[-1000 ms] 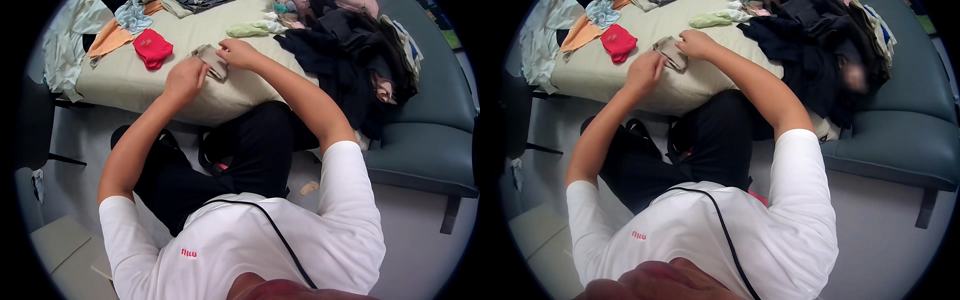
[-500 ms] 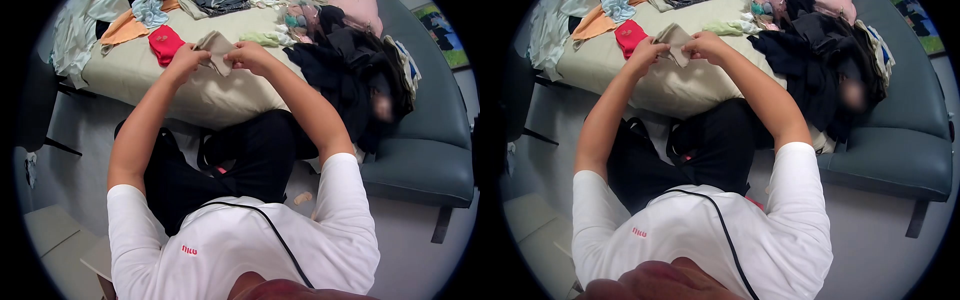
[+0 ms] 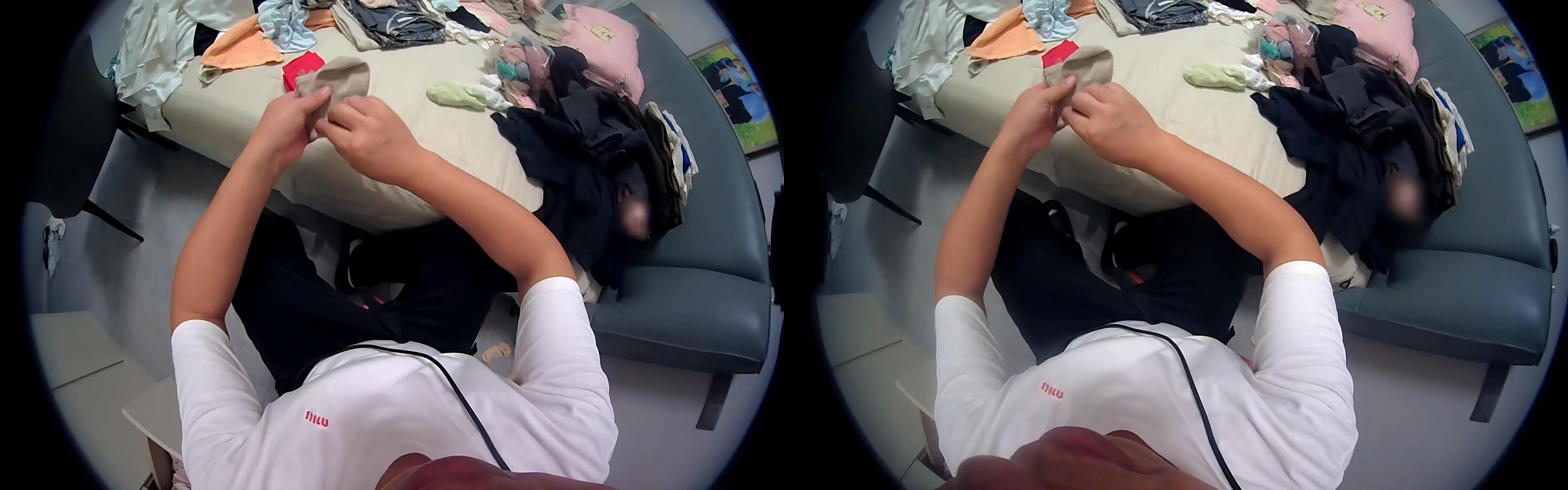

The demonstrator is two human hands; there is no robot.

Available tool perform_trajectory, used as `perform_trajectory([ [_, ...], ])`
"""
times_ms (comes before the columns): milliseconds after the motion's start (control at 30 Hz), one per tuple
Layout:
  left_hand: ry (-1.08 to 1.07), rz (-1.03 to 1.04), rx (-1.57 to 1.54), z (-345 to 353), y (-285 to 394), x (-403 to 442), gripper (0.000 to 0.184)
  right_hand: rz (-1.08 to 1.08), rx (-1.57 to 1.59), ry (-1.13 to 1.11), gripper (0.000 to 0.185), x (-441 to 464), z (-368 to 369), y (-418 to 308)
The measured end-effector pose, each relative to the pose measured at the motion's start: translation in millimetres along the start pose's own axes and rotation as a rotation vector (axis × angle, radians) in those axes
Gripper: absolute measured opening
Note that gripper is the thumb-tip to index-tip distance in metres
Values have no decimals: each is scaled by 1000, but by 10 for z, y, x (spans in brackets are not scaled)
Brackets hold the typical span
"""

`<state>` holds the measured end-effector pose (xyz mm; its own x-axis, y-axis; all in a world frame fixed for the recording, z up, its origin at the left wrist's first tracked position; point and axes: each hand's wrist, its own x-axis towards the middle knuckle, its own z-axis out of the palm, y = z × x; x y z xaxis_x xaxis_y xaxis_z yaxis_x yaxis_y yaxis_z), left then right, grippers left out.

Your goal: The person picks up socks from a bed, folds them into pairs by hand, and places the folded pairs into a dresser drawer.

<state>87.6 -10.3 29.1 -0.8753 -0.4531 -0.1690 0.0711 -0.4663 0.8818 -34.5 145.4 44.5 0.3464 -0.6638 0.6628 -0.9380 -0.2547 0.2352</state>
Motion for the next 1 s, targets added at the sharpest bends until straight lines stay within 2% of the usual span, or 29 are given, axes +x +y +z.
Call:
perform_trajectory([
  [67, 28, -5, -103, -154, -90, 5, 27, 77, 258, -61, 17, -18, -27, -28],
  [100, 14, -6, -134, -209, -90, -36, 30, 77, 264, -61, 17, -72, 15, -4],
  [167, 4, -10, -168, -287, -123, -90, 33, 600, 390, -12, 34, -171, 116, 64],
  [200, 31, -43, -155, -277, -99, -132, 35, 600, 394, -17, 34, -139, 117, 90],
  [267, 55, -78, -146, -244, -108, -146, 37, 1403, 1233, -131, 66, -83, 102, 154],
  [300, 57, -38, -106, -225, -111, -134, 35, 1376, 1404, -161, 90, -123, 117, 186],
  [333, 59, 4, -67, -206, -112, -122, 34, 1376, 1401, -162, 90, -157, 186, 200],
  [367, 60, 5, -72, -201, -96, -102, 34, 1344, 1191, -176, 89, -169, 270, 199],
  [400, 127, 135, 96, -189, -41, -92, 32, 1301, 985, -190, 88, -113, 273, 176],
  [433, 193, 259, 266, -183, -1, -93, 31, 1169, 704, -139, 93, -100, 242, 149],
  [467, 195, 251, 266, -169, 47, -76, 31, 1175, 707, -144, 93, -75, 226, 118],
  [533, 319, 430, 496, -77, 168, -44, 28, 675, 582, -18, 89, 79, 125, 54],
  [567, 267, 441, 461, 35, 184, -61, 34, 563, 471, 46, 74, 164, 138, 6],
  [600, 265, 435, 462, -13, 174, -8, 34, 569, 472, 45, 74, 136, 296, 46],
  [633, 121, 493, 474, -106, 175, 105, 37, 564, 512, 79, 64, 61, 546, 204],
  [700, 80, 268, 182, 97, 405, -30, 47, 707, 719, 121, 47, 125, 568, 462],
  [767, 244, 393, 312, -61, 519, 93, 42, 884, 1066, 174, 31, 272, 448, 616],
  [800, 343, 456, 428, -122, 578, 124, 41, 1151, 1498, 238, 30, 411, 329, 572],
  [833, 344, 456, 431, -164, 658, 119, 41, 1150, 1501, 239, 30, 459, 334, 594],
  [900, 46, -12, -46, -234, 804, 138, 49, 1184, 1710, 229, 28, 575, 377, 684],
  [933, 46, -11, -44, -284, 790, 222, 49, 1183, 1711, 231, 28, 598, 457, 730],
  [1000, -81, 313, -6, -377, 706, 513, 44, 1126, 1855, 197, 29, 653, 630, 793],
])
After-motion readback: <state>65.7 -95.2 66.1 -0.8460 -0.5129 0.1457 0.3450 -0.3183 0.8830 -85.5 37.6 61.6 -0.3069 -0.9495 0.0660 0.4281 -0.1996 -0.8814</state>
